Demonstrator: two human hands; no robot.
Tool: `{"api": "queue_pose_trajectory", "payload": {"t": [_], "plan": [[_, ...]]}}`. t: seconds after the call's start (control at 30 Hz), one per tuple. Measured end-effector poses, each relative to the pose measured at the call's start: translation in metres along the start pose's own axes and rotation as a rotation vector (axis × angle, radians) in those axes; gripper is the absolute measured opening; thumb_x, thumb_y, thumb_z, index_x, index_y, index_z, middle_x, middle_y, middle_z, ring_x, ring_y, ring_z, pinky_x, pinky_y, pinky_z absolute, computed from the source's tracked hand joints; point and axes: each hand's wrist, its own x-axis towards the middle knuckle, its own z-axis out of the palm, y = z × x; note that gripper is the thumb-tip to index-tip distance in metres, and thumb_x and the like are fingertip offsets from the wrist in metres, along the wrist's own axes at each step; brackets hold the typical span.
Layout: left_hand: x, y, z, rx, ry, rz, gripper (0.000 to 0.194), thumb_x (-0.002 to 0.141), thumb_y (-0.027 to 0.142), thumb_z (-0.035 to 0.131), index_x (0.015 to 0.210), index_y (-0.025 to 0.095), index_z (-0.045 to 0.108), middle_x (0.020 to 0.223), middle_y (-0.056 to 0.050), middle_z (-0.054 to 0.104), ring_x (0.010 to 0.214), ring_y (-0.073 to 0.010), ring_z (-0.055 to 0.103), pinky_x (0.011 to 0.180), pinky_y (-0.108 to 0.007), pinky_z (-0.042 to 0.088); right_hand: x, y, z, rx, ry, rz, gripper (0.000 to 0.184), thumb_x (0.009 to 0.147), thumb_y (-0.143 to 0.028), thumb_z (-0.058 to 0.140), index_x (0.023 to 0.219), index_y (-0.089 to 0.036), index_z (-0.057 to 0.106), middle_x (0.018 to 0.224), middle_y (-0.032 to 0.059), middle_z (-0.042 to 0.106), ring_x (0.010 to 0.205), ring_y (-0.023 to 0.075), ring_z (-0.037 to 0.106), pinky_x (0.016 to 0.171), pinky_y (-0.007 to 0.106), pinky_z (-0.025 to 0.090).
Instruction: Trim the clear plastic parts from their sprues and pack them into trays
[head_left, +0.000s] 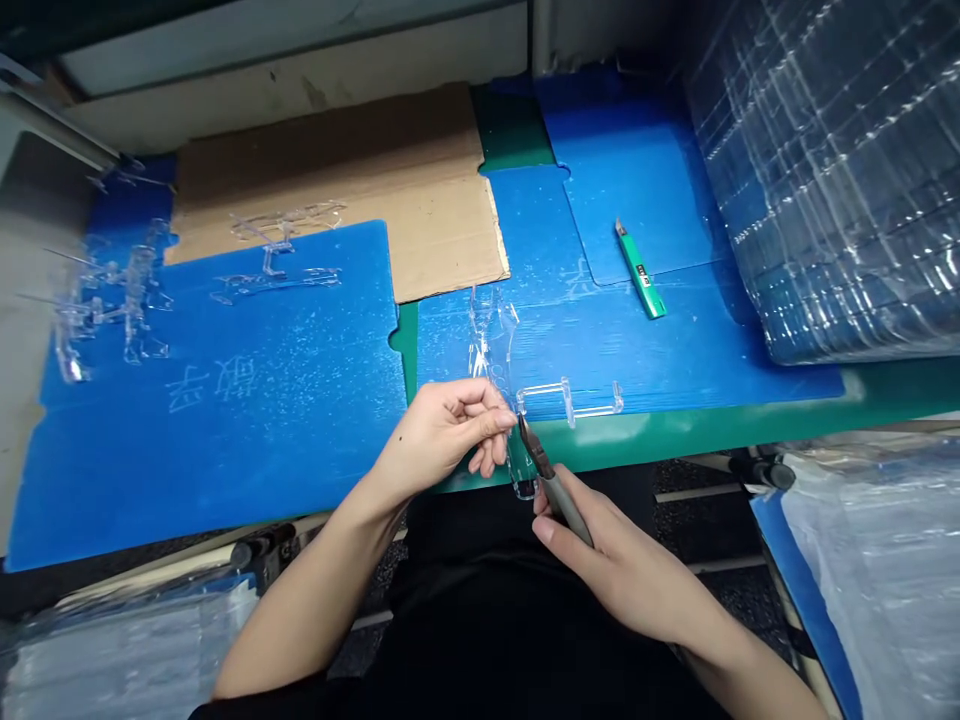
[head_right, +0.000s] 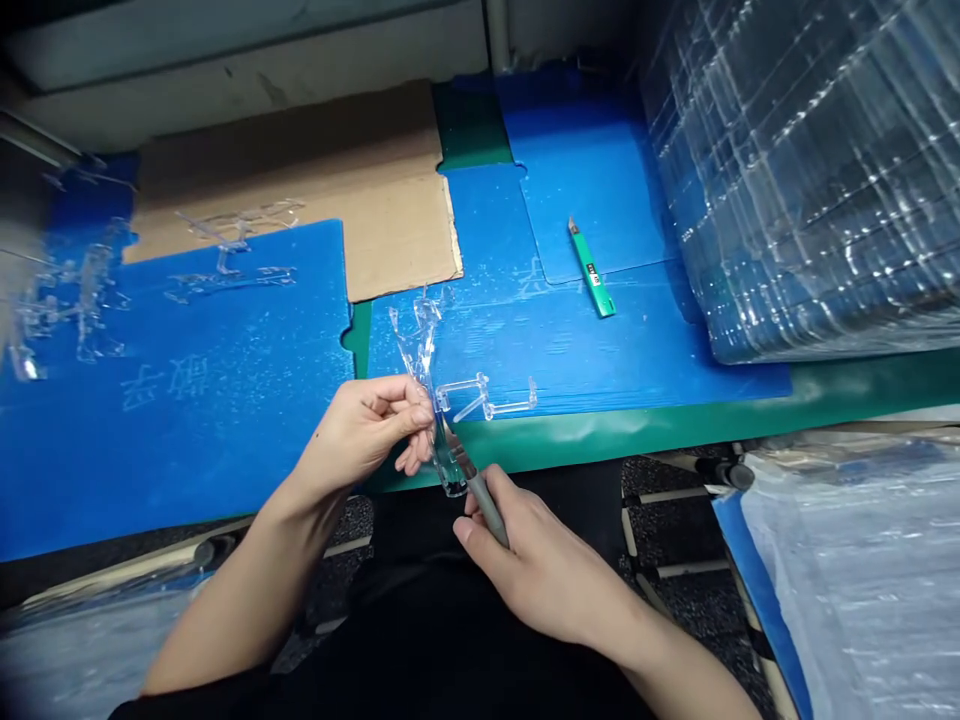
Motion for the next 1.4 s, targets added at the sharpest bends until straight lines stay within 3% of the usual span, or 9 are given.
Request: {"api": "queue_pose_trajectory", "payload": {"t": [0.3,0.67,0.87,1.07,1.2,1.4], "plan": [[0.001,-0.002,0.002,-0.001,0.008,-0.029,0.042,0.094,0.051,0.084,0.078,0.016,0.067,0.061,-0.003,0.073,0.044,-0.0103,0.063,0.044,-0.019,0.049,0.001,0.000,-0.003,0.008,-0.024,-0.005,0.034,0.111,-0.061,0.053,0.109,-0.027,0.058,0.106,0.0036,0.064,0.098,0.0260,0.058,0.092,0.043,0.046],[0.004,-0.003,0.006,-0.015,-0.050,-0.062,0.038,0.093,0.045,0.086,0.077,0.017,0.067,0.062,-0.002,0.073,0.045,-0.0107,0.064,0.044,-0.018,0.048,0.003,0.010,-0.011,0.075,-0.076,-0.047,0.035,0.112,-0.061,0.051,0.115,-0.027,0.057,0.110,0.0040,0.062,0.101,0.0255,0.055,0.095,0.044,0.044],[0.008,-0.001,0.013,0.012,-0.065,-0.103,0.046,0.093,0.056,0.082,0.076,0.017,0.065,0.060,-0.003,0.072,0.042,-0.0114,0.062,0.042,-0.020,0.047,0.004,0.016,-0.017,0.149,-0.114,-0.078,0.033,0.112,-0.058,0.055,0.108,-0.025,0.059,0.095,0.0016,0.058,0.086,0.0204,0.054,0.080,0.036,0.048],[0.022,0.005,0.021,0.001,-0.079,-0.120,0.045,0.095,0.055,0.081,0.076,0.018,0.063,0.059,-0.002,0.072,0.042,-0.0105,0.061,0.040,-0.018,0.045,0.010,0.022,-0.022,0.475,-0.161,-0.055,0.036,0.109,-0.057,0.062,0.102,-0.022,0.054,0.078,-0.0042,0.047,0.065,0.0115,0.043,0.061,0.027,0.042],[0.041,0.014,0.030,0.030,-0.062,-0.188,0.052,0.090,0.060,0.085,0.070,0.017,0.063,0.055,-0.001,0.069,0.039,-0.0090,0.057,0.038,-0.018,0.042,0.024,0.027,-0.022,0.830,-0.225,-0.071,0.043,0.103,-0.055,0.074,0.096,-0.023,0.047,0.075,-0.0086,0.038,0.057,0.0060,0.027,0.052,0.022,0.025],[0.077,0.030,0.026,0.332,-0.006,-0.281,0.057,0.083,0.066,0.087,0.064,0.018,0.063,0.054,-0.005,0.068,0.040,-0.0117,0.057,0.042,-0.022,0.043,0.027,0.035,-0.027,1.061,-0.259,-0.051,0.045,0.102,-0.047,0.076,0.086,-0.022,0.042,0.075,-0.0076,0.035,0.058,0.0055,0.020,0.052,0.022,0.017]]}}
